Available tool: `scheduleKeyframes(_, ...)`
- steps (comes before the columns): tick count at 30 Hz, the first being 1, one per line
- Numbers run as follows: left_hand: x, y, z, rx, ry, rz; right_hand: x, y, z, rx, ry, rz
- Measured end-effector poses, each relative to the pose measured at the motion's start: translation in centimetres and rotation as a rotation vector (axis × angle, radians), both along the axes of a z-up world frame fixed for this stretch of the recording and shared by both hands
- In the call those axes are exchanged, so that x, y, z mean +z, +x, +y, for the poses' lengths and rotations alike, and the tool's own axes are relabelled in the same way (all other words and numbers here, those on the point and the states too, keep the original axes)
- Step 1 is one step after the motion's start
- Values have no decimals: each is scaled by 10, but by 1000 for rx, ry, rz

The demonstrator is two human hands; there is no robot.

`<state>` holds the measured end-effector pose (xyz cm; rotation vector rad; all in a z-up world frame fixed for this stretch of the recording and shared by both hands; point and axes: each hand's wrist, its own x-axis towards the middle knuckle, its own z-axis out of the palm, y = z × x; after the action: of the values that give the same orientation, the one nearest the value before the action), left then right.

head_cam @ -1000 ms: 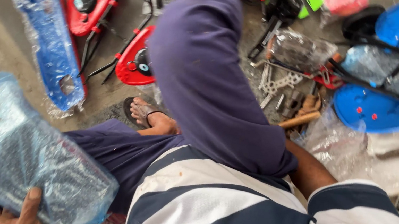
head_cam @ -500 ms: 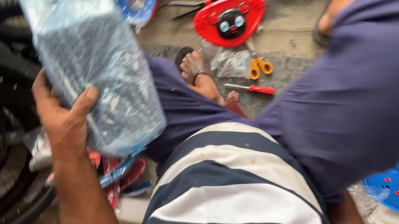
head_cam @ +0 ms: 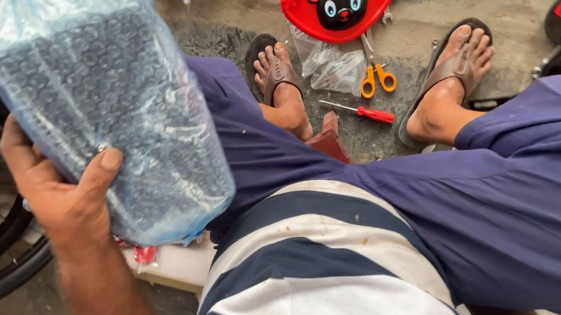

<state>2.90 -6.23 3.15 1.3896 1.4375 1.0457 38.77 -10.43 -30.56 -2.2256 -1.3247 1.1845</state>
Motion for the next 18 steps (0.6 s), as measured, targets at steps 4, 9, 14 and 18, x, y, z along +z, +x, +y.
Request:
scheduleKeyframes(4, 9, 11, 5, 55, -37, 47, -2, 21, 17, 37, 15, 60)
scheduleKeyframes(9, 21, 41, 16, 56, -64, 152, 18, 71, 47, 12, 86, 98)
scheduleKeyframes(14, 21, 62, 34, -72, -101, 65, 48, 99, 35, -31, 174, 156)
scheduleKeyframes(18, 16, 84, 47, -175, -105, 75, 79, 98, 8, -49, 273, 186)
